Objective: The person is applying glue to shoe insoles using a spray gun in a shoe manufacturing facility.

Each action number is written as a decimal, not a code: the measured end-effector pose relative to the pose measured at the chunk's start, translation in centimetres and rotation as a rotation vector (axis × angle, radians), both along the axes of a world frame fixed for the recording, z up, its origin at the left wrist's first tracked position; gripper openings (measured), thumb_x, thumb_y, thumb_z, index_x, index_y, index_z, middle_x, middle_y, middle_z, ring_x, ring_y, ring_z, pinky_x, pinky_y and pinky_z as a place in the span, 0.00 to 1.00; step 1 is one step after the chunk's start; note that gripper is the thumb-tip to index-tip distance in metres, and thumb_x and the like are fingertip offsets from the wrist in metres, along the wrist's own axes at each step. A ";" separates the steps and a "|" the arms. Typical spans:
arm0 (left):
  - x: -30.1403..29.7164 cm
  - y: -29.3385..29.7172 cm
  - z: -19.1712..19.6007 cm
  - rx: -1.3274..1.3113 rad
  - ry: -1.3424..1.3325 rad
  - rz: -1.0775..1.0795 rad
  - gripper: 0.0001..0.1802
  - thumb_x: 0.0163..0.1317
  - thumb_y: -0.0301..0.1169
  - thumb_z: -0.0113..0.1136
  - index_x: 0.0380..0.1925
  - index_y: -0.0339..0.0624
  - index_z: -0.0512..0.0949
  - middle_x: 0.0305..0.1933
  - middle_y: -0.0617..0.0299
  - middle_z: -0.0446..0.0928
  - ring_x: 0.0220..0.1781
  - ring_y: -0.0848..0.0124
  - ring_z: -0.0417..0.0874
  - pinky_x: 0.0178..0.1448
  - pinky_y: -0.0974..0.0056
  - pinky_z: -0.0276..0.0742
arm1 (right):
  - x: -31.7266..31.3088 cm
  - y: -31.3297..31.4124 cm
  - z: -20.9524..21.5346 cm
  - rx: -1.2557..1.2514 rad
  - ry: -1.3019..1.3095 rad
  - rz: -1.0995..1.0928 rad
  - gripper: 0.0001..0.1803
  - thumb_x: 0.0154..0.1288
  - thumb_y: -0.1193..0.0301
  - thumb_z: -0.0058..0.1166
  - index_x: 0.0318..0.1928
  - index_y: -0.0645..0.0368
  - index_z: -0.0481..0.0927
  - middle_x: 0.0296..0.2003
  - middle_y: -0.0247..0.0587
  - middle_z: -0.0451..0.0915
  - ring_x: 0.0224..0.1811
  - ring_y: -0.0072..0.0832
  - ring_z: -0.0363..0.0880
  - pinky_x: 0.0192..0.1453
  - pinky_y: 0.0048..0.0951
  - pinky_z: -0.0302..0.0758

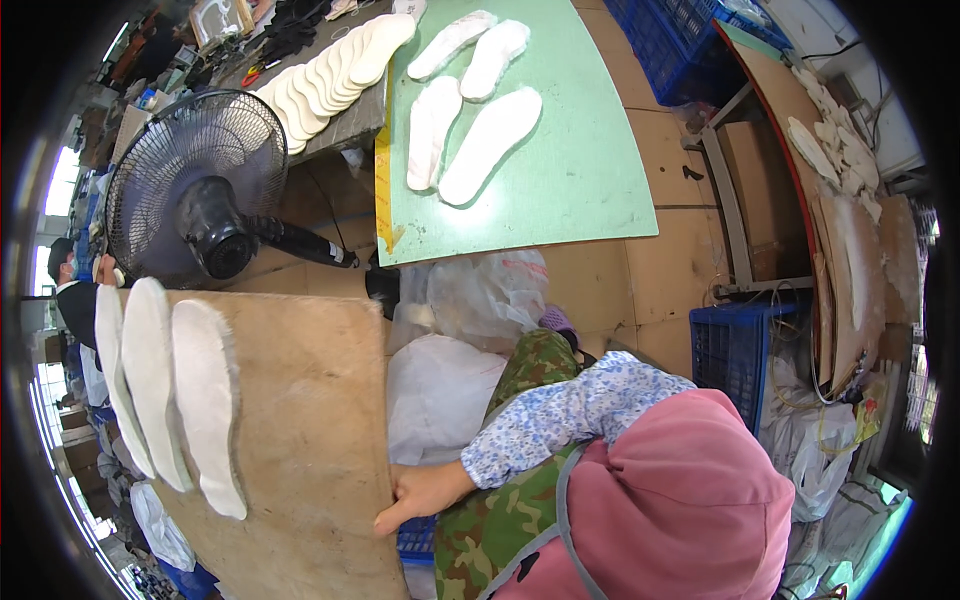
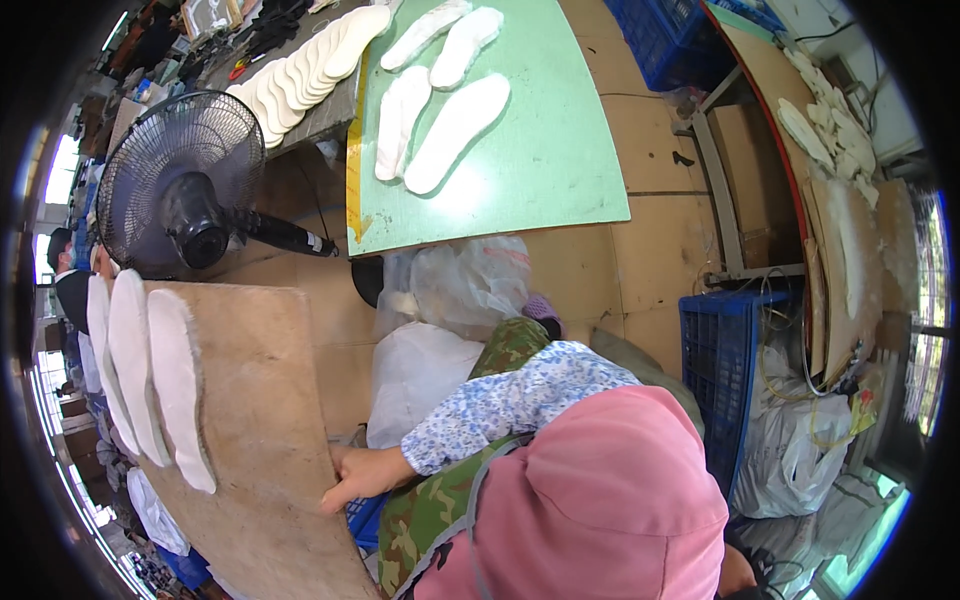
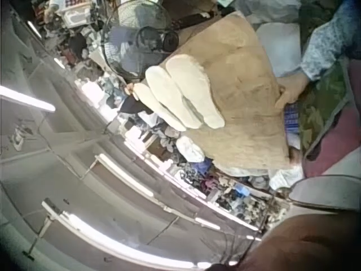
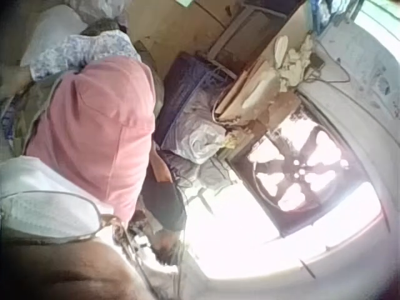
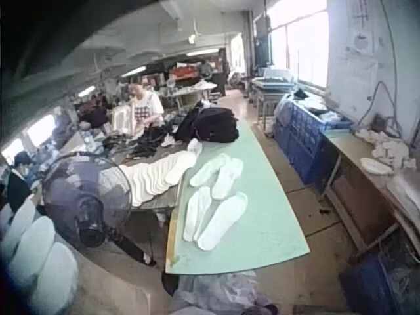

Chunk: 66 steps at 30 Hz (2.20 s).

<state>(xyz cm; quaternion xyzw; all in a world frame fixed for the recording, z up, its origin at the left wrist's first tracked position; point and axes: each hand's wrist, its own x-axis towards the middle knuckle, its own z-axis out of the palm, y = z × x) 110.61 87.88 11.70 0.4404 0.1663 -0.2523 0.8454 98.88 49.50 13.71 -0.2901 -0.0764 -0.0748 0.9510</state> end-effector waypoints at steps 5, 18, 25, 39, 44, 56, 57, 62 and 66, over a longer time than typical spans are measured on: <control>-2.4 -3.3 -1.5 -0.056 0.000 -0.027 0.26 0.51 0.22 0.52 0.51 0.20 0.67 0.52 0.41 0.72 0.55 0.53 0.72 0.64 0.51 0.63 | -5.5 -3.0 -2.9 -0.112 0.067 0.063 0.31 0.61 0.67 0.60 0.61 0.66 0.64 0.56 0.42 0.72 0.56 0.27 0.69 0.60 0.30 0.68; -20.1 -17.0 -4.7 -0.202 -0.021 -0.063 0.25 0.51 0.22 0.53 0.51 0.19 0.67 0.51 0.41 0.73 0.54 0.53 0.72 0.64 0.51 0.63 | -31.7 -14.9 -2.3 -0.138 0.408 -0.251 0.31 0.60 0.71 0.61 0.62 0.63 0.64 0.57 0.41 0.71 0.57 0.27 0.69 0.60 0.29 0.68; -29.4 -22.6 -4.5 -0.219 -0.002 -0.126 0.25 0.51 0.22 0.53 0.51 0.18 0.67 0.51 0.41 0.73 0.54 0.53 0.72 0.64 0.51 0.62 | -46.6 -20.8 -4.3 0.006 0.559 -0.448 0.28 0.58 0.71 0.62 0.58 0.64 0.68 0.50 0.42 0.76 0.49 0.27 0.75 0.50 0.28 0.75; -41.7 -66.0 -6.7 -0.206 -0.095 -0.729 0.16 0.47 0.20 0.53 0.40 0.37 0.75 0.42 0.58 0.78 0.43 0.66 0.77 0.52 0.57 0.72 | -71.4 -38.8 -9.2 0.274 0.449 -1.442 0.29 0.56 0.81 0.54 0.60 0.61 0.66 0.53 0.40 0.75 0.54 0.34 0.75 0.58 0.34 0.72; -48.6 -81.4 -7.4 -0.206 -0.069 -0.762 0.10 0.48 0.18 0.53 0.32 0.38 0.76 0.37 0.60 0.78 0.41 0.67 0.78 0.48 0.59 0.75 | -76.9 -50.2 -10.5 0.214 0.440 -1.491 0.20 0.59 0.78 0.53 0.53 0.61 0.72 0.49 0.40 0.78 0.51 0.33 0.76 0.55 0.38 0.73; -56.1 -102.6 -13.1 -0.082 0.053 -0.797 0.04 0.46 0.17 0.53 0.20 0.37 0.74 0.24 0.59 0.75 0.29 0.65 0.78 0.38 0.60 0.77 | -86.7 -68.6 -18.2 0.382 0.483 -1.403 0.18 0.62 0.75 0.54 0.53 0.58 0.72 0.51 0.38 0.75 0.53 0.32 0.72 0.56 0.40 0.70; -56.2 -103.2 -13.9 -0.071 0.055 -0.786 0.03 0.46 0.17 0.53 0.20 0.37 0.74 0.25 0.59 0.76 0.29 0.65 0.78 0.38 0.60 0.77 | -87.0 -69.4 -19.1 0.405 0.468 -1.399 0.18 0.61 0.76 0.54 0.53 0.57 0.72 0.51 0.38 0.75 0.54 0.32 0.72 0.56 0.40 0.70; -54.5 -104.8 -18.9 -0.012 0.183 -0.827 0.05 0.47 0.18 0.52 0.24 0.40 0.73 0.29 0.59 0.76 0.36 0.63 0.77 0.44 0.54 0.72 | -85.7 -70.9 -20.0 0.433 0.467 -1.345 0.17 0.62 0.75 0.53 0.52 0.58 0.72 0.49 0.39 0.76 0.53 0.33 0.73 0.55 0.42 0.69; -51.9 -104.4 -22.6 -0.049 0.202 -0.800 0.08 0.53 0.22 0.49 0.33 0.40 0.73 0.38 0.57 0.77 0.46 0.60 0.75 0.53 0.53 0.70 | -82.8 -71.4 -23.0 0.553 0.535 -1.236 0.13 0.60 0.74 0.54 0.46 0.59 0.75 0.42 0.39 0.79 0.46 0.33 0.76 0.53 0.38 0.71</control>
